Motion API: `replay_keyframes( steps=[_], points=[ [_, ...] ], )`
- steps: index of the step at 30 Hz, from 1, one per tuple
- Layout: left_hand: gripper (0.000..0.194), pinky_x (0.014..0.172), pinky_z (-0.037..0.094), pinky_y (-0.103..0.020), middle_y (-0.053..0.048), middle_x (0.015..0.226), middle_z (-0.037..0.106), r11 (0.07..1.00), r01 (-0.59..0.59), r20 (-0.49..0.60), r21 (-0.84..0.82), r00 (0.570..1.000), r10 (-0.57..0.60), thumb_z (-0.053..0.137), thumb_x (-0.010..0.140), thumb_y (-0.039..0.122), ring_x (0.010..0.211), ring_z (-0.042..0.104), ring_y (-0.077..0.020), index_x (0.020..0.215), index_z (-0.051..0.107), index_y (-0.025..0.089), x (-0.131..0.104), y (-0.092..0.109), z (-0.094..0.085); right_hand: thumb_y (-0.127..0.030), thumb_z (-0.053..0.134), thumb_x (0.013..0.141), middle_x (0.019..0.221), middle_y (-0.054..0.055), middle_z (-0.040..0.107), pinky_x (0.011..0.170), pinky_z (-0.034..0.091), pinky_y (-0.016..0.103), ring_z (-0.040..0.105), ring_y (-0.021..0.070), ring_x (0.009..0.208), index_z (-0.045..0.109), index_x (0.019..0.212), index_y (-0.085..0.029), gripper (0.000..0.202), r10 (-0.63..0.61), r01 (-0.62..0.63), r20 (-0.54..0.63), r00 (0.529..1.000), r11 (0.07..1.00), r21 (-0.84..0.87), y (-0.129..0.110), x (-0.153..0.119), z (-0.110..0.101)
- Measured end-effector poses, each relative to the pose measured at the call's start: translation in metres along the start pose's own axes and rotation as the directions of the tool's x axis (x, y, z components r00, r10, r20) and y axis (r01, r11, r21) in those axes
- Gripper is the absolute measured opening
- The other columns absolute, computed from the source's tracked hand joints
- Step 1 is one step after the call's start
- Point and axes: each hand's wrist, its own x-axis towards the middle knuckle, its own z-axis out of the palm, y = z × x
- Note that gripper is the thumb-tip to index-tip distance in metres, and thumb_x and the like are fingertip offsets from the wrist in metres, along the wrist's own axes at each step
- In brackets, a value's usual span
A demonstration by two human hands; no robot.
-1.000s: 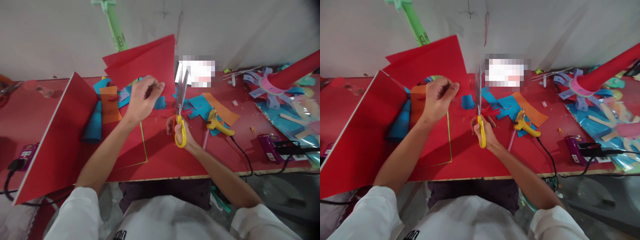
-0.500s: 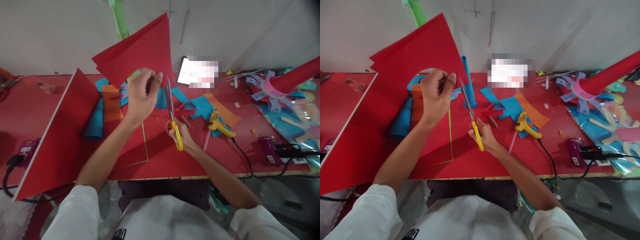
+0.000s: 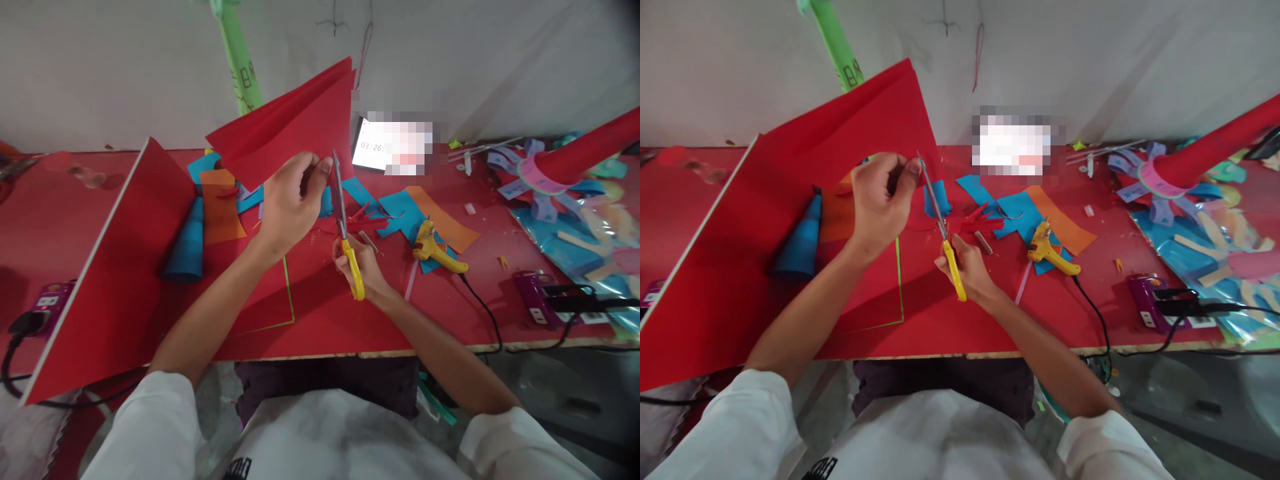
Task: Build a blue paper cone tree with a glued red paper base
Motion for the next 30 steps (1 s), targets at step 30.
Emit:
replay_keyframes(
  steps=[30],
  points=[
    [0.049, 0.050, 0.035, -0.033, 0.003, 0.056, 0.046, 1.000, 0.007, 0.027, 0.014, 1.000, -0.008, 0.053, 0.107, 0.056, 0.052, 0.044, -0.0141, 0.071, 0.043, 0.026, -0.0017, -0.0032, 0.0020, -0.095, 0.036, 0.088, 0.058, 0.001, 0.056, 0.056, 0.042, 0.033, 0.050, 0.0163, 0.054, 0.045, 0.074, -0.026, 0.070, 0.017, -0.017, -0.004, 1.000, 1.000, -0.016, 0.0046, -0.0016, -0.0008]
  ],
)
